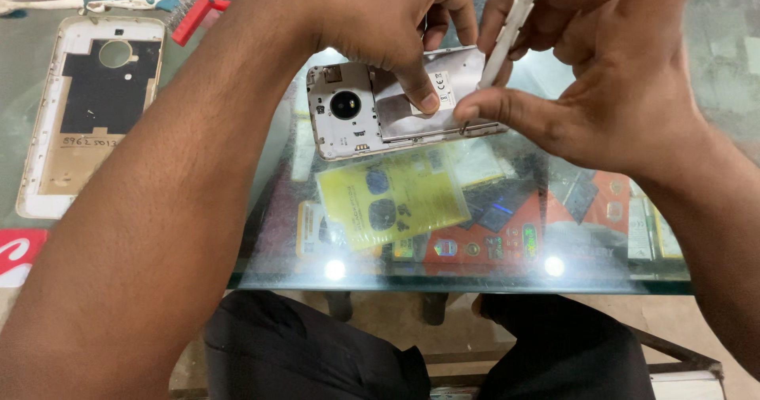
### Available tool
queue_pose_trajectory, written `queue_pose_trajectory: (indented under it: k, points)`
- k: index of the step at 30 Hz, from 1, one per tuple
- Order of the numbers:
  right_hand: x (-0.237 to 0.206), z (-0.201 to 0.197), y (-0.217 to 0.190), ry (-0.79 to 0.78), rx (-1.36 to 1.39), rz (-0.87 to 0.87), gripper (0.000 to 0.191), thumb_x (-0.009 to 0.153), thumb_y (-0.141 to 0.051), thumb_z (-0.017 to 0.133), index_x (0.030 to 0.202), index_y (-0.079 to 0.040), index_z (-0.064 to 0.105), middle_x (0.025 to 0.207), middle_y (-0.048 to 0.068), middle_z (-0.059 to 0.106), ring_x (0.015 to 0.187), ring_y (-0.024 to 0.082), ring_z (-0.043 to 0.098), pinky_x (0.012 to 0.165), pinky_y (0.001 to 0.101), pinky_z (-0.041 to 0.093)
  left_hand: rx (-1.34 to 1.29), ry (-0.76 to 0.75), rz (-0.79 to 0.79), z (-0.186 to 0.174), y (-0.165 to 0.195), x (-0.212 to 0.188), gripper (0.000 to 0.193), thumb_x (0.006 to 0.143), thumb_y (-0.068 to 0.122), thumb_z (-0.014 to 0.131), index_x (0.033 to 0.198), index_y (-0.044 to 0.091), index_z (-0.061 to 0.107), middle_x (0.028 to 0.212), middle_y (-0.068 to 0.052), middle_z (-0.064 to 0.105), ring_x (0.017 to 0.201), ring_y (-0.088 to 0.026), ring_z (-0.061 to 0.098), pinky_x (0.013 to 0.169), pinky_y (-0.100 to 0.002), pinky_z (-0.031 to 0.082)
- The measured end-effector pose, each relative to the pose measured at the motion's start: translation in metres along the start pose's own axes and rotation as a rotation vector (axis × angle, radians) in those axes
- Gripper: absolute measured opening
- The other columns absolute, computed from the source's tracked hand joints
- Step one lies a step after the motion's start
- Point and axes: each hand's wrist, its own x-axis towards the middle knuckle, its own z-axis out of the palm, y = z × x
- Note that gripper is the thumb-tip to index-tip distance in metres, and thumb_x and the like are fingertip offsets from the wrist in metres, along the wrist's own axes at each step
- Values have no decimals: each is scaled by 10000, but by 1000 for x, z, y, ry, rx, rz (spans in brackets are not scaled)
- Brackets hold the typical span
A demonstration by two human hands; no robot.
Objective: The person uses a screwdriver to remove screws from the back of a white smartphone, then lifts off the back cover to expose the battery and internal components. The person continues to unscrew internal components while the phone remains open on the table.
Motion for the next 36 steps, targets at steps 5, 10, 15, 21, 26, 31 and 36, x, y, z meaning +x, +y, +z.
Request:
queue_pose_trajectory:
  k: [5,10,15,21,26,31,36]
  points:
    - [2,-4,-9,-12,278,78,853,993,46,766,1507,-55,93,1163,259,685,1117,309,772,973,379,696,6,22,14,1,0,0,709,565,288,977,1200,116,713,772,-26,664,583,-161,665,460,-320,511]
    - [6,-6,-8,21,506,402,1019,894,-48,808,1545,-88,25,1116,154,727,1104,214,771,1045,301,680,84,36,37,2,-1,0,713,590,336,985,1213,111,723,787,-44,682,586,-176,670,477,-338,503]
    - [2,-2,-3,-44,180,150,1002,953,-34,820,1528,-111,4,1214,211,714,943,252,767,774,337,631,65,41,22,2,-1,0,720,575,326,978,1213,116,720,780,-34,676,581,-174,672,478,-339,515]
    - [-1,-3,0,-42,601,431,1055,966,-161,770,1548,-35,-101,1256,74,741,1073,122,772,973,196,650,70,8,7,1,-1,-1,622,615,335,982,1112,44,746,760,-59,679,588,-179,671,503,-343,510]
    - [0,1,-1,-31,43,140,1034,927,-61,838,1525,-111,-4,1176,221,709,777,262,685,736,345,636,29,25,28,1,-1,0,705,582,304,981,1211,125,719,781,-10,658,597,-159,667,488,-326,515]
    - [1,-2,-3,-3,666,575,1107,914,-187,803,1565,-21,-77,1152,45,753,1108,120,808,1013,199,677,42,13,51,1,-1,0,677,584,322,978,1180,121,730,762,-21,668,587,-167,660,481,-335,501]
    - [7,-1,-3,-21,170,7,1073,963,-57,851,1532,-109,-57,1176,196,681,1038,257,761,899,290,658,43,11,16,2,-2,0,679,595,313,967,1197,122,717,771,-19,670,588,-162,674,483,-326,518]
